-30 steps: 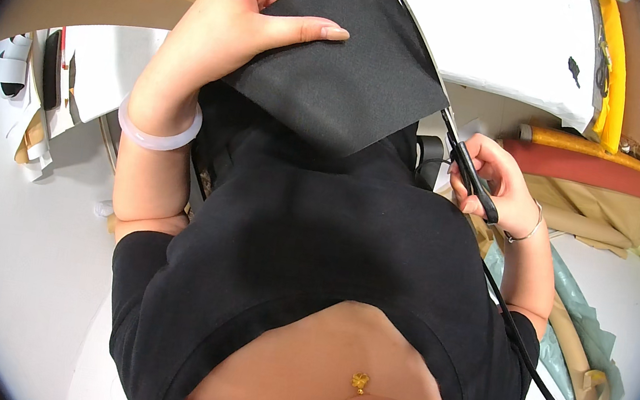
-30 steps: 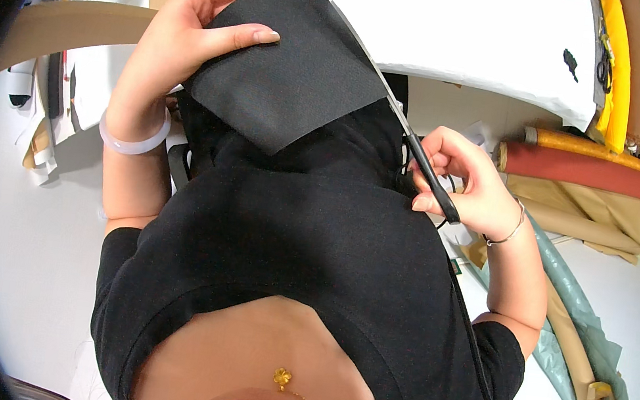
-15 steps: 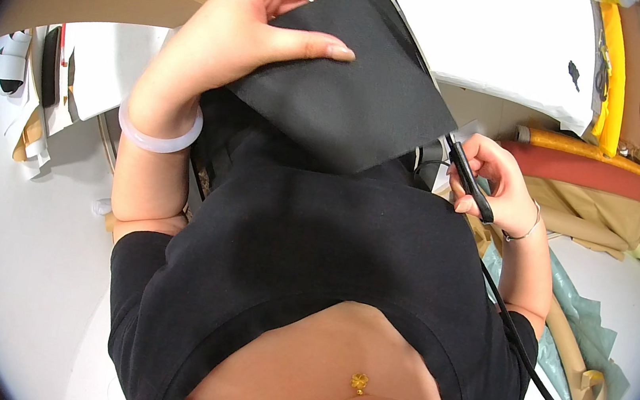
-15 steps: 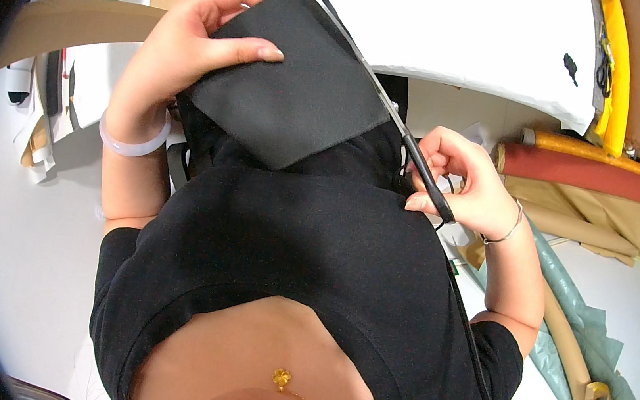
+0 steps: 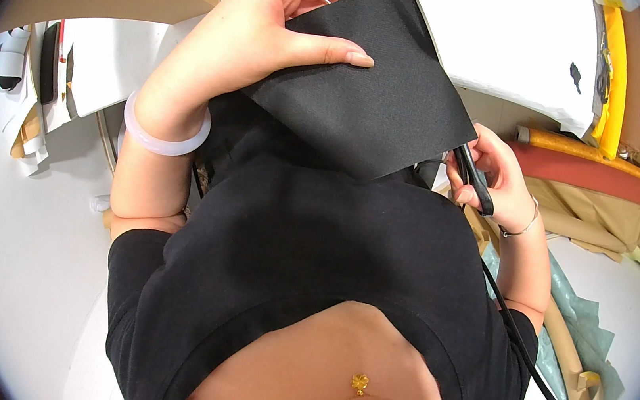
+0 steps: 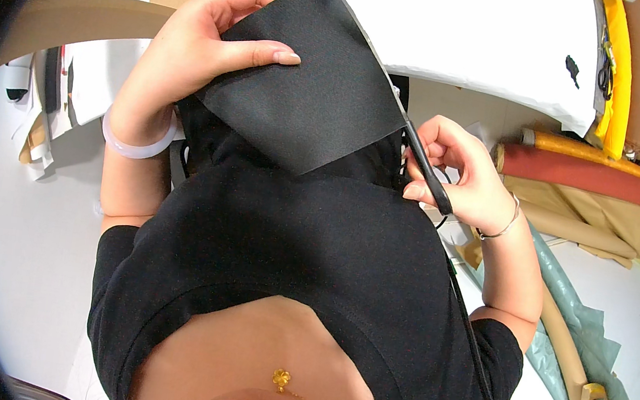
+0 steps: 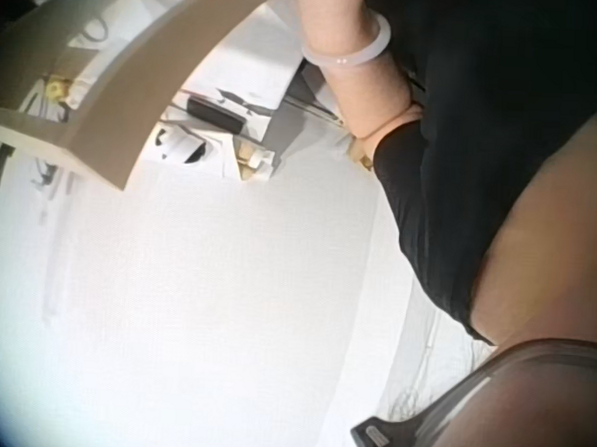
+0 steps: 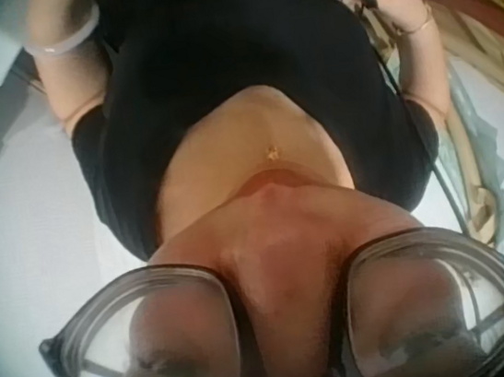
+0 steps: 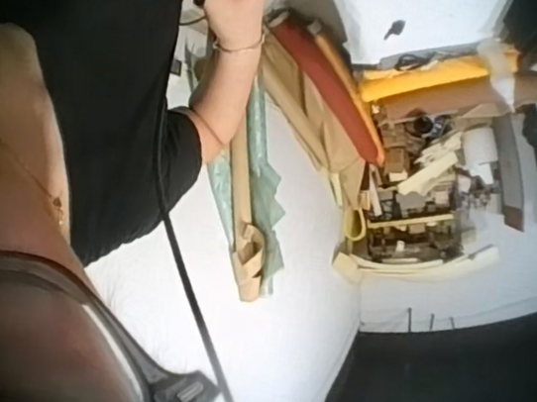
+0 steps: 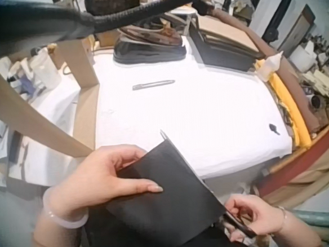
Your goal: The person unrolls a roll of black material, cuts a strip from it using scissors, and then wraps the strip around a cardboard box. The person also handles white paper and other materials on the table.
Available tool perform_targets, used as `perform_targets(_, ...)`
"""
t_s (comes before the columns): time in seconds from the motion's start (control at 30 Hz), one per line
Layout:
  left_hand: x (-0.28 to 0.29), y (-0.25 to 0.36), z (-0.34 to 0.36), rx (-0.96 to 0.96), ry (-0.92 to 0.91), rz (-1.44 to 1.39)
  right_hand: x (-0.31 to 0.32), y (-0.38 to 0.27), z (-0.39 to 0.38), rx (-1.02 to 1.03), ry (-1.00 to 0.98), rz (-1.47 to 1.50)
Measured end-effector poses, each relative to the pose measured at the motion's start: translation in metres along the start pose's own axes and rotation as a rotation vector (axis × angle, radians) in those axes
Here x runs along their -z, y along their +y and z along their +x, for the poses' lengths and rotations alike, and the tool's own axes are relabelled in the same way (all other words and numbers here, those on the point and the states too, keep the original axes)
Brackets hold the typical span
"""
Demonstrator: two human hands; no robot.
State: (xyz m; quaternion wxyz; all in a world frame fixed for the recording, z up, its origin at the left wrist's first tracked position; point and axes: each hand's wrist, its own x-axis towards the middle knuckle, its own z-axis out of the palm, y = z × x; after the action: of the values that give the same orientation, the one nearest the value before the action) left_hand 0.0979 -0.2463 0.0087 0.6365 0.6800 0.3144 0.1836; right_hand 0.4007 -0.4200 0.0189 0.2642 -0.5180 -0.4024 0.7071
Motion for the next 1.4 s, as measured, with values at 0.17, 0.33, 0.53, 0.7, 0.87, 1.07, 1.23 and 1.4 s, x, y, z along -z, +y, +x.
perform_targets(0.17, 0.001, -0.001, 0.0, -0.005, -0.021, -0.024, 0.002, 0.002, -0.001, -0.023, 0.014, 0.048)
perform_targets(0.33, 0.003, 0.005, 0.0, 0.049, -0.032, -0.077, 0.005, 0.004, 0.0, -0.008, 0.026, 0.026)
perform_targets(0.53, 0.003, 0.006, 0.001, 0.07, -0.02, -0.074, 0.001, 0.008, 0.002, -0.011, 0.083, -0.017)
perform_targets(0.7, 0.001, 0.008, 0.004, 0.127, -0.022, -0.081, -0.003, 0.016, 0.001, -0.05, 0.084, 0.054)
perform_targets(0.87, 0.003, 0.008, 0.007, 0.117, -0.003, -0.011, -0.001, 0.024, -0.005, 0.074, 0.331, 0.1)
perform_targets(1.07, 0.007, -0.003, 0.009, 0.099, 0.143, -0.005, 0.095, 0.038, -0.057, 0.894, 1.083, 0.675)
perform_targets(1.23, 0.001, 0.006, 0.01, 0.119, 0.166, -0.039, 0.122, 0.069, -0.109, 0.85, 0.896, 0.882)
perform_targets(1.4, -0.002, 0.004, 0.007, 0.168, 0.158, -0.115, 0.097, 0.051, -0.061, 0.246, 1.21, 0.388)
